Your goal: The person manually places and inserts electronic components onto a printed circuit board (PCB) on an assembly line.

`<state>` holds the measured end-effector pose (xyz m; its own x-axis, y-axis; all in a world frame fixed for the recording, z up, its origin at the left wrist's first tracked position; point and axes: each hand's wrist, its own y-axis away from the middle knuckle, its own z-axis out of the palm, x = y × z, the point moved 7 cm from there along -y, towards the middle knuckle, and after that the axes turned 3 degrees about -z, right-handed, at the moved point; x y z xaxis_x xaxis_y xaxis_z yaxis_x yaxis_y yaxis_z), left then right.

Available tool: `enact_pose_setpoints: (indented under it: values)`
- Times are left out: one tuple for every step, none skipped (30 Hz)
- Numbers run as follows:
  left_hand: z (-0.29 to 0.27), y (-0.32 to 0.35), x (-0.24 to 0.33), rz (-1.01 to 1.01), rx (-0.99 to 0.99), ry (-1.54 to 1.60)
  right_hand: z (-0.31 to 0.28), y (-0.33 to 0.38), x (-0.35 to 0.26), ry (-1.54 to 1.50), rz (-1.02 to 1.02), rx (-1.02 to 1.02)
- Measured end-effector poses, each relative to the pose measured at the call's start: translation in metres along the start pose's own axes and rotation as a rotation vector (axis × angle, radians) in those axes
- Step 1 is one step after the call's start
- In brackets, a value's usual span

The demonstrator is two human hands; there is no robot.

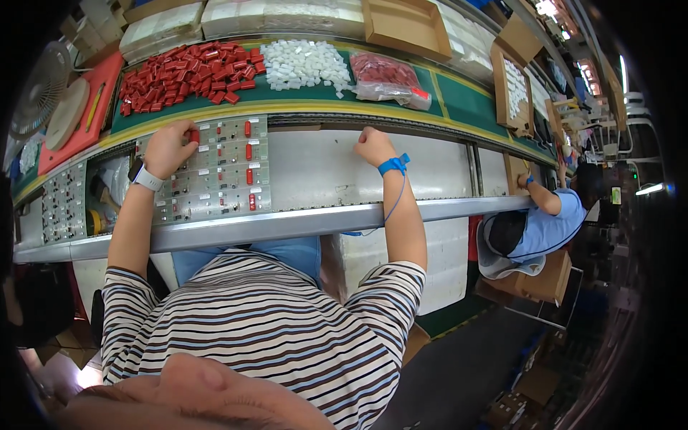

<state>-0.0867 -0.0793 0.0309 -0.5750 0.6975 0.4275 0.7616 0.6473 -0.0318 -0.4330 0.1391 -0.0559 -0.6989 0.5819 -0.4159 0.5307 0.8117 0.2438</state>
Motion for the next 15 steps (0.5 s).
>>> enact_pose_setpoints:
  values:
    - [0.0, 0.0, -0.001, -0.01, -0.002, -0.003, -0.002, 0.002, -0.004, -0.001, 0.0, 0.001]
    - [0.0, 0.0, -0.001, -0.009, -0.001, -0.004, -0.01, 0.005, -0.011, -0.057, -0.05, 0.092]
    - [0.0, 0.0, -0.001, -0.001, 0.002, -0.007, -0.019, 0.009, -0.019, -0.113, -0.1, 0.183]
    - [-0.001, 0.0, 0.0, 0.007, 0.007, -0.011, -0.022, 0.012, -0.028, -0.114, -0.101, 0.185]
    - [0.0, 0.0, 0.0, 0.008, 0.007, -0.012, -0.028, 0.018, -0.043, -0.196, -0.164, 0.241]
    - [-0.001, 0.001, 0.0, 0.011, 0.017, -0.019, -0.034, 0.022, -0.059, -0.279, -0.227, 0.296]
    - [-0.001, 0.001, 0.001, 0.015, 0.026, -0.026, -0.034, 0.025, -0.071, -0.28, -0.225, 0.298]
    - [-0.001, 0.0, 0.002, 0.019, 0.025, -0.028, -0.036, 0.029, -0.092, -0.318, -0.325, 0.332]
    - [0.0, -0.001, 0.002, 0.017, 0.021, -0.024, -0.039, 0.033, -0.113, -0.355, -0.425, 0.365]
    - [0.0, -0.001, 0.002, 0.015, 0.018, -0.021, -0.041, 0.037, -0.135, -0.36, -0.488, 0.356]
    - [0.0, 0.0, 0.002, 0.017, 0.016, -0.024, -0.041, 0.04, -0.156, -0.366, -0.552, 0.346]
    - [0.0, 0.001, 0.002, 0.022, 0.024, -0.036, -0.042, 0.044, -0.176, -0.342, -0.648, 0.357]
    - [0.0, 0.001, 0.002, 0.028, 0.033, -0.047, -0.041, 0.047, -0.194, -0.316, -0.744, 0.369]
    - [0.001, 0.0, 0.001, 0.031, 0.033, -0.049, -0.038, 0.047, -0.206, -0.317, -0.742, 0.372]
    - [0.002, 0.0, 0.002, 0.054, 0.046, -0.061, -0.034, 0.048, -0.218, -0.323, -0.783, 0.353]
